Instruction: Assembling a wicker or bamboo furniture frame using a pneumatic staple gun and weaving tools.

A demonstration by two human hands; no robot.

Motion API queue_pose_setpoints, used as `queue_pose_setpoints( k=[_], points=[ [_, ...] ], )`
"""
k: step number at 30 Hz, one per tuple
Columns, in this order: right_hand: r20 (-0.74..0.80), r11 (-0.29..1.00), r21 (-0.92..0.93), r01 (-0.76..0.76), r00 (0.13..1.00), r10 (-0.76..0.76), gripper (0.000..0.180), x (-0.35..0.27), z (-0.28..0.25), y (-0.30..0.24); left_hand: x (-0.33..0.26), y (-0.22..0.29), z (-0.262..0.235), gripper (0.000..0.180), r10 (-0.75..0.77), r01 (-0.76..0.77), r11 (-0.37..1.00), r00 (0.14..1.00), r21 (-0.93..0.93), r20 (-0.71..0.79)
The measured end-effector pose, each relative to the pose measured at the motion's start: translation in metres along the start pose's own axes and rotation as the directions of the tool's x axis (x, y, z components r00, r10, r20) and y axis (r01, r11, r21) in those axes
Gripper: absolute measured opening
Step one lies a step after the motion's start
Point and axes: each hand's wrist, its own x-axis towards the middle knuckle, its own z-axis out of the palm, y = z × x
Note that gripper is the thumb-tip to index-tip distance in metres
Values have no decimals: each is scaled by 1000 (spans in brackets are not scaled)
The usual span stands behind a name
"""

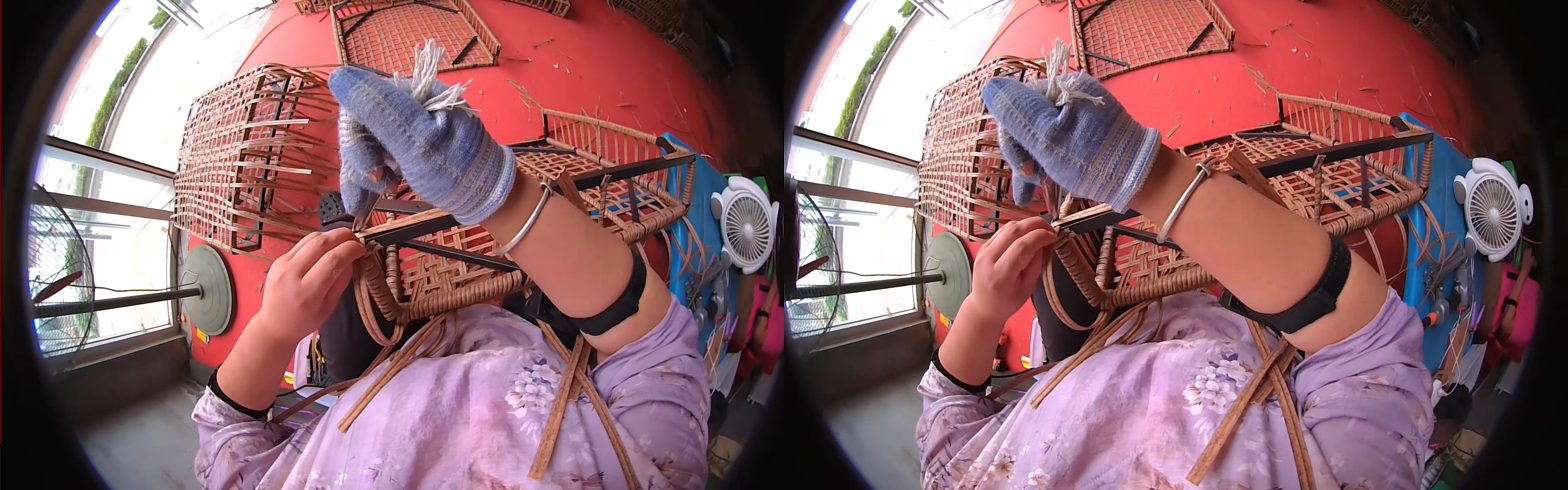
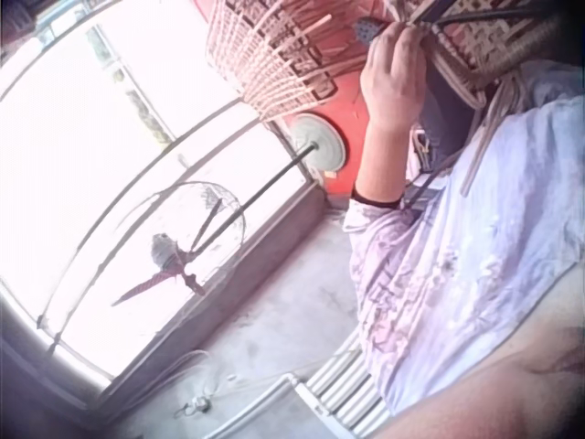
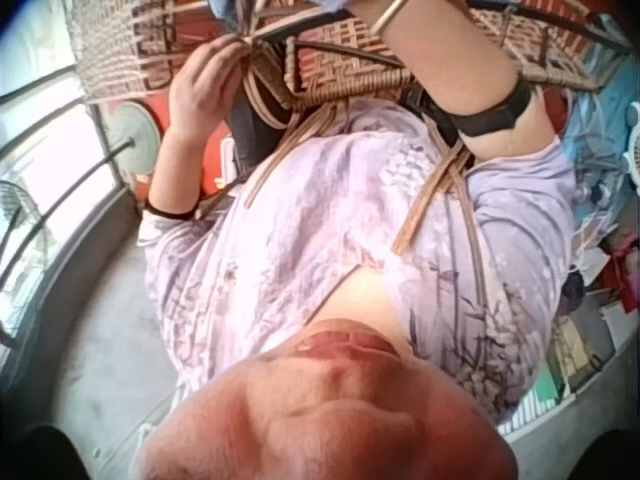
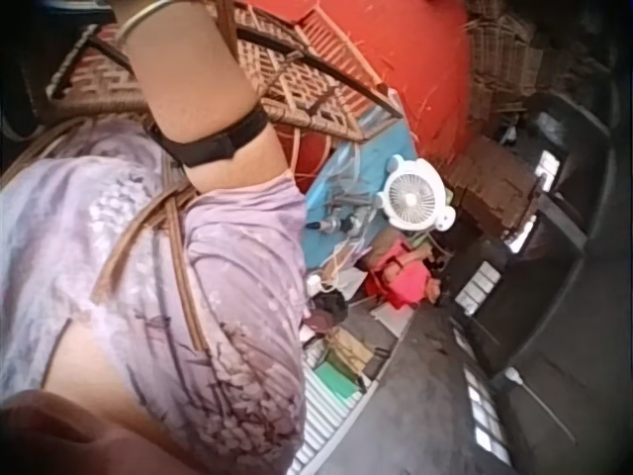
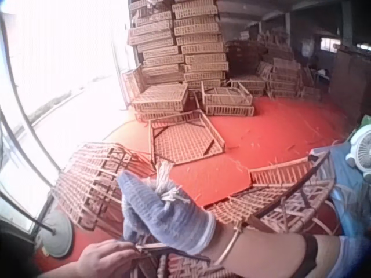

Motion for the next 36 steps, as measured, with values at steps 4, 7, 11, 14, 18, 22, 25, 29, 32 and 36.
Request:
queue_pose_setpoints(
  k=[4,7,11,14,18,22,25,29,32,36],
  points=[
    [-51,996,-24,85,995,-86,51,0,-2,8,1,0,0,28,-11,11,1000,1000,-7,-24],
    [-80,995,42,93,993,-89,50,-7,-2,6,5,1,1,25,-69,69,998,997,-5,-37],
    [-170,951,206,230,966,-196,47,-15,-7,-12,11,5,2,22,-146,145,989,988,-27,-48],
    [-165,770,589,243,970,-180,63,-2,-15,-50,3,-1,1,19,-192,188,980,979,-71,-67],
    [-182,914,-225,338,907,-380,54,-24,-12,-70,8,0,-4,14,-253,251,966,967,-56,-32],
    [-69,647,-755,111,967,-247,18,-55,21,-60,-23,3,19,33,-475,337,807,859,-485,-194],
    [235,343,-898,274,960,-152,28,-62,31,-37,-57,9,39,34,-621,428,623,779,-655,-83],
    [348,119,-930,348,937,-16,38,-51,40,-10,-65,14,58,24,-629,389,458,777,-800,18],
    [414,104,-910,402,900,137,40,-42,46,0,-62,9,61,30,-598,320,436,801,-841,-5],
    [446,99,-894,436,887,122,39,-35,39,14,-63,-1,63,29,-513,387,378,844,-841,158]
  ],
)
